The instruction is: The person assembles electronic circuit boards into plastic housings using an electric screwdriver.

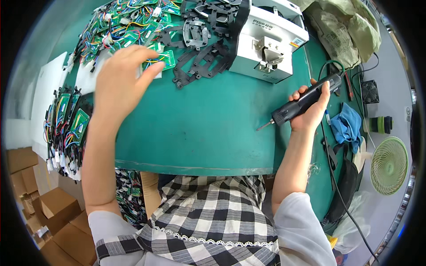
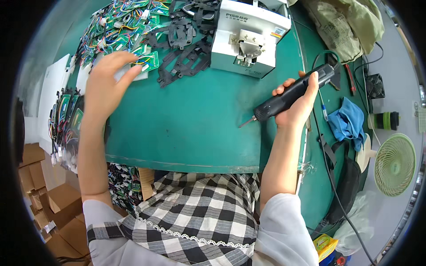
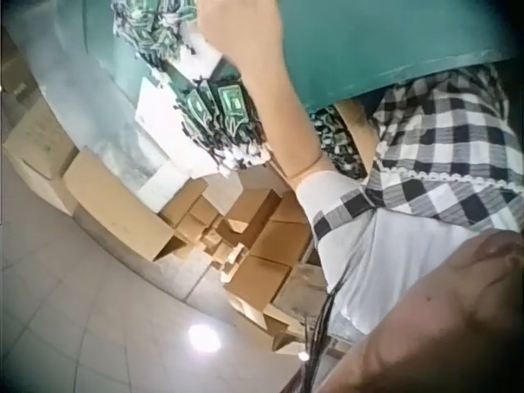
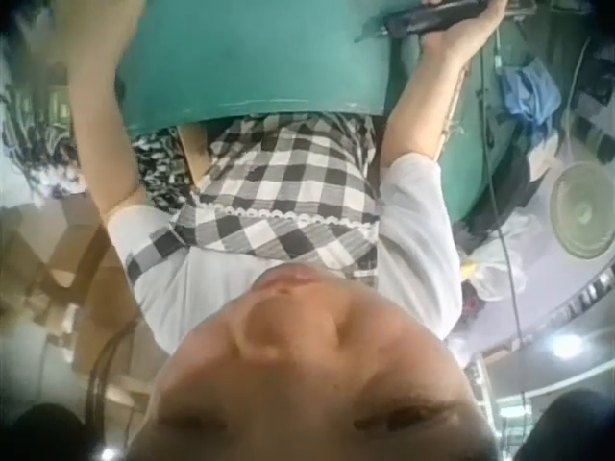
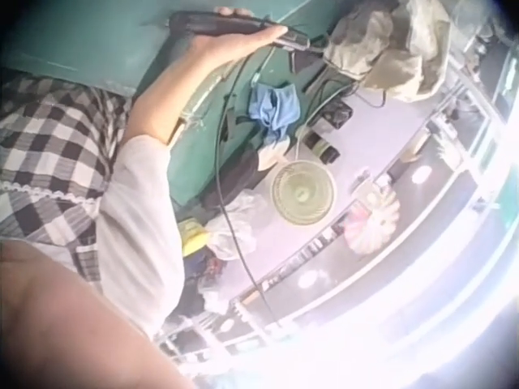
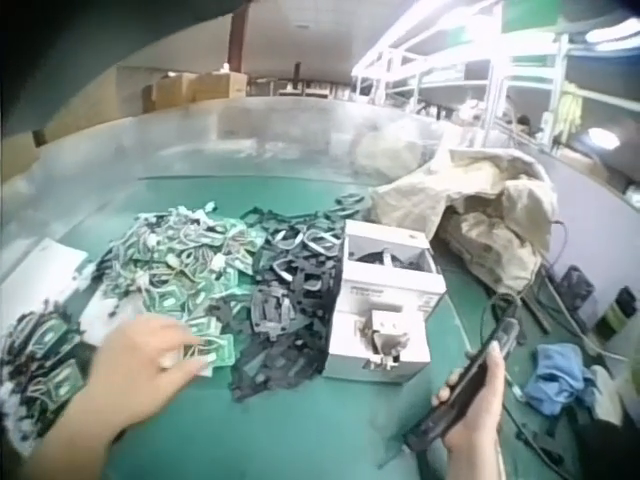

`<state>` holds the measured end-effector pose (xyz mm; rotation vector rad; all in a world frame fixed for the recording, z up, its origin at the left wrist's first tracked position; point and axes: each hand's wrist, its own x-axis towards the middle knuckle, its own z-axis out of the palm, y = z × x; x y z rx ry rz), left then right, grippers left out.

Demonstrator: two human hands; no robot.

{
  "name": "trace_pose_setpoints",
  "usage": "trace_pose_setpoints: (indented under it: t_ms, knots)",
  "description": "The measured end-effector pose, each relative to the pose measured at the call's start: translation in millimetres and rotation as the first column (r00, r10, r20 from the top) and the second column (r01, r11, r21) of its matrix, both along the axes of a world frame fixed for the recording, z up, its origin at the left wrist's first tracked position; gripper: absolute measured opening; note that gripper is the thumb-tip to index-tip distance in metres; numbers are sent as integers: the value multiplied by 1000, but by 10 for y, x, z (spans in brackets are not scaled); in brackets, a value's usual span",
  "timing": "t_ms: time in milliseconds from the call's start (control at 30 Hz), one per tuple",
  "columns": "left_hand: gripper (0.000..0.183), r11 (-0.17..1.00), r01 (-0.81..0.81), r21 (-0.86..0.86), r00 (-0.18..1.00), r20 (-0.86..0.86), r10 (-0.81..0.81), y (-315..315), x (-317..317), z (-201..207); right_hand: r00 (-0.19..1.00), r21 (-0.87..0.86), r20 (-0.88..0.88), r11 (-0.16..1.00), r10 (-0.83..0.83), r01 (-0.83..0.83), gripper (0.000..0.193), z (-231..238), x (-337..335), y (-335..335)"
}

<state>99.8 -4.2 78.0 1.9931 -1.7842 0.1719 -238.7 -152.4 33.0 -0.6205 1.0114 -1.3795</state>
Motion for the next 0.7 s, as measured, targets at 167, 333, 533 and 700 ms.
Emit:
trace_pose_setpoints:
  t_ms: [167, 333, 533, 700]
  knots:
    - [31, 998, 51, 31, 996, -69, -49, -679, -347, -48, 998, -27, -23, 998, 60, -61, 45, 114, 19, 48]
    - [33, 971, 136, -195, 956, -230, -180, -805, -705, -197, 940, 23, -335, 998, 66, -62, 47, 55, 238, 76]
    - [30, 759, 616, -211, 771, -37, -636, -700, -1371, -338, 526, -187, -850, 948, -24, -259, 95, -272, 80, 11]
    - [28, 611, 777, -152, 616, -19, -788, -657, -1706, -555, 185, -55, -982, 883, 37, -466, 85, -2, -32, -35]
